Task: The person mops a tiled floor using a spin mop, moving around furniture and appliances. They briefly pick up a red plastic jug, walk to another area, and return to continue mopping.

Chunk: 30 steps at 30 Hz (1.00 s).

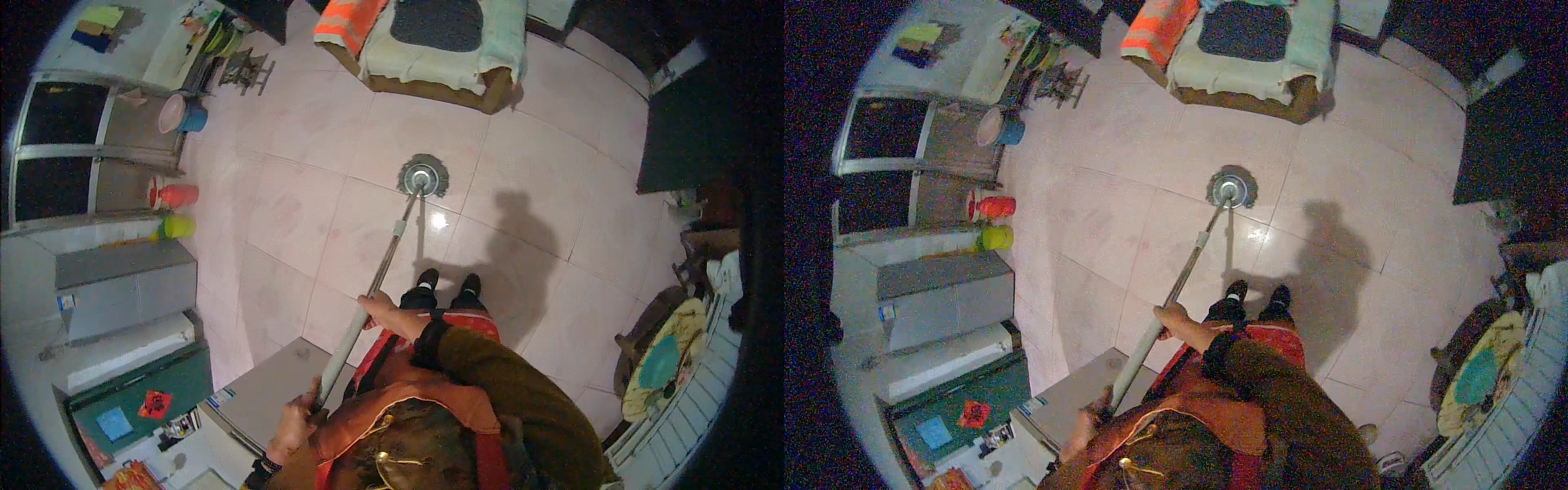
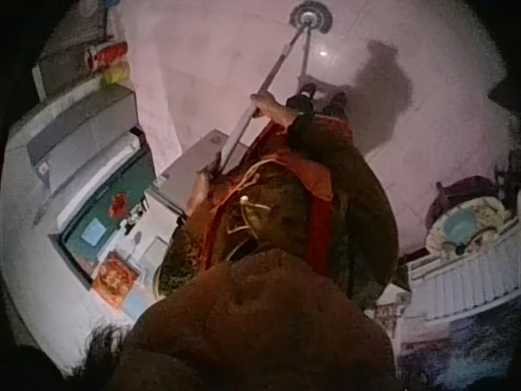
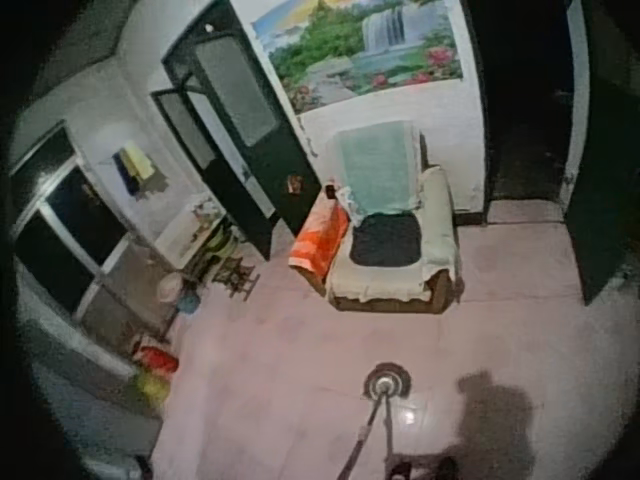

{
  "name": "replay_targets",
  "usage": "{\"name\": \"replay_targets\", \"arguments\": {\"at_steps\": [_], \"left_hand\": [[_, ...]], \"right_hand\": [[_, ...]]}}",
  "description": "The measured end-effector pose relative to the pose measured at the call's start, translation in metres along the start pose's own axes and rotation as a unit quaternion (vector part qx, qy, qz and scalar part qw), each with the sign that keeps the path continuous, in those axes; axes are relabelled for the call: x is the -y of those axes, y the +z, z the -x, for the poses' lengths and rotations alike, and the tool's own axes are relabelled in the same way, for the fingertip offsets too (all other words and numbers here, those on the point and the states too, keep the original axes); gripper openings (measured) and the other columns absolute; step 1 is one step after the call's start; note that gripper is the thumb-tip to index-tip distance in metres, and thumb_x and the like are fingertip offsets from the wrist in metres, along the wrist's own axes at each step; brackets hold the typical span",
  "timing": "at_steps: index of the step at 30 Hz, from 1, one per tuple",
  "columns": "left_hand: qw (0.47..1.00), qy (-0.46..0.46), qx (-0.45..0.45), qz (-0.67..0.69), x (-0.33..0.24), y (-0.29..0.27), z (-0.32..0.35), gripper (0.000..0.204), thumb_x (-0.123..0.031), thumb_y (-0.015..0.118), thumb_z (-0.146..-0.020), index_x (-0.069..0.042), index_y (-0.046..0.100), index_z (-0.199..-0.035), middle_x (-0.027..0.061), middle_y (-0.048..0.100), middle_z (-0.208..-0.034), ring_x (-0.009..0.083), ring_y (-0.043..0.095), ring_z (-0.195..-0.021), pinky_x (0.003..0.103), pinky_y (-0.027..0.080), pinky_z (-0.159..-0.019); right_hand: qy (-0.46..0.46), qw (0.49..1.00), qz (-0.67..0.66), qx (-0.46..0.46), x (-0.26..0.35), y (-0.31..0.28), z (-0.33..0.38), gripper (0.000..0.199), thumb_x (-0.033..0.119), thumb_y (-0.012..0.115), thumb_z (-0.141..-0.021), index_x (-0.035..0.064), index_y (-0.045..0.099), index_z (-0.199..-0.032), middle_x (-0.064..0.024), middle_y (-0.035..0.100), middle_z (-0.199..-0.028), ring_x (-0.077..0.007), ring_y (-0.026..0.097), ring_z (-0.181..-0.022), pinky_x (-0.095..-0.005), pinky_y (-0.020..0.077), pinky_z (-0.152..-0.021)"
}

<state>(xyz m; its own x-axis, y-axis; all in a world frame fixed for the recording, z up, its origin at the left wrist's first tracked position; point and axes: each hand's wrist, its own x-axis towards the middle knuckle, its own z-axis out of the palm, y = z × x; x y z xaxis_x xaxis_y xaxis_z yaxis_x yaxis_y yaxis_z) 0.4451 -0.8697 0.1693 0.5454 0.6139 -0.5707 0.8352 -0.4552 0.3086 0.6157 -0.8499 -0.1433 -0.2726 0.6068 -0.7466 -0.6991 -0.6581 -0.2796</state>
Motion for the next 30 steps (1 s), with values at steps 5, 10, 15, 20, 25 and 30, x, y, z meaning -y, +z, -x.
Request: {"name": "replay_targets", "arguments": {"at_steps": [5,10,15,20,25,30], "left_hand": [[0.995,0.009,0.081,0.055,-0.028,-0.018,-0.047,0.071,-0.008,0.067,-0.074,-0.002,0.039,-0.139,0.0203,0.062,-0.081,0.0357,0.062,-0.068,0.041,0.049,-0.064],[0.988,0.126,0.086,-0.001,-0.046,0.006,-0.153,0.072,-0.013,0.062,-0.079,-0.008,0.03,-0.143,0.0274,0.06,-0.084,0.0431,0.062,-0.076,0.049,0.05,-0.065],[0.973,0.221,0.041,-0.043,-0.058,0.022,-0.236,0.062,-0.019,0.061,-0.082,-0.007,0.036,-0.138,0.0205,0.063,-0.084,0.0406,0.063,-0.073,0.047,0.051,-0.059],[0.983,0.183,-0.012,-0.02,0.028,-0.03,-0.254,0.055,-0.023,0.058,-0.088,-0.007,0.038,-0.137,0.021,0.062,-0.089,0.0387,0.064,-0.078,0.044,0.052,-0.057],[1.0,0.01,0.007,0.015,0.154,-0.06,-0.199,0.069,-0.019,0.062,-0.085,-0.017,0.028,-0.145,0.0229,0.06,-0.094,0.0411,0.062,-0.075,0.047,0.053,-0.066],[0.994,-0.081,0.012,0.072,0.218,-0.048,-0.128,0.071,-0.009,0.06,-0.082,-0.013,0.028,-0.146,0.0224,0.06,-0.092,0.0405,0.061,-0.076,0.045,0.051,-0.066]], "right_hand": [[-0.087,0.988,0.032,-0.125,0.032,-0.039,-0.009,0.043,0.038,0.06,-0.086,-0.0011,0.049,-0.1,-0.0182,0.061,-0.086,-0.033,0.064,-0.068,-0.0455,0.0556,-0.051],[-0.126,0.95,-0.051,-0.282,0.079,-0.154,-0.026,0.047,0.038,0.059,-0.089,-0.0033,0.051,-0.109,-0.0157,0.059,-0.096,-0.03,0.063,-0.076,-0.0456,0.055,-0.059],[-0.174,0.932,-0.038,-0.317,0.156,-0.221,-0.006,0.033,0.037,0.055,-0.09,0.004,0.056,-0.092,-0.0108,0.059,-0.078,-0.023,0.061,-0.065,-0.0385,0.0519,-0.052],[-0.2,0.962,0.042,-0.183,0.185,-0.146,-0.069,0.03,0.036,0.054,-0.089,0.0061,0.056,-0.085,-0.0094,0.057,-0.072,-0.0207,0.055,-0.056,-0.0331,0.0495,-0.05],[-0.204,0.89,0.376,-0.161,0.142,-0.037,-0.214,0.028,0.031,0.064,-0.081,0.0042,0.057,-0.088,-0.0119,0.06,-0.074,-0.026,0.06,-0.061,-0.0381,0.051,-0.052],[-0.141,0.761,0.626,-0.089,0.087,0.078,-0.289,0.034,0.026,0.069,-0.075,0.0006,0.056,-0.094,-0.0135,0.063,-0.078,-0.032,0.066,-0.071,-0.0445,0.0552,-0.058]]}}
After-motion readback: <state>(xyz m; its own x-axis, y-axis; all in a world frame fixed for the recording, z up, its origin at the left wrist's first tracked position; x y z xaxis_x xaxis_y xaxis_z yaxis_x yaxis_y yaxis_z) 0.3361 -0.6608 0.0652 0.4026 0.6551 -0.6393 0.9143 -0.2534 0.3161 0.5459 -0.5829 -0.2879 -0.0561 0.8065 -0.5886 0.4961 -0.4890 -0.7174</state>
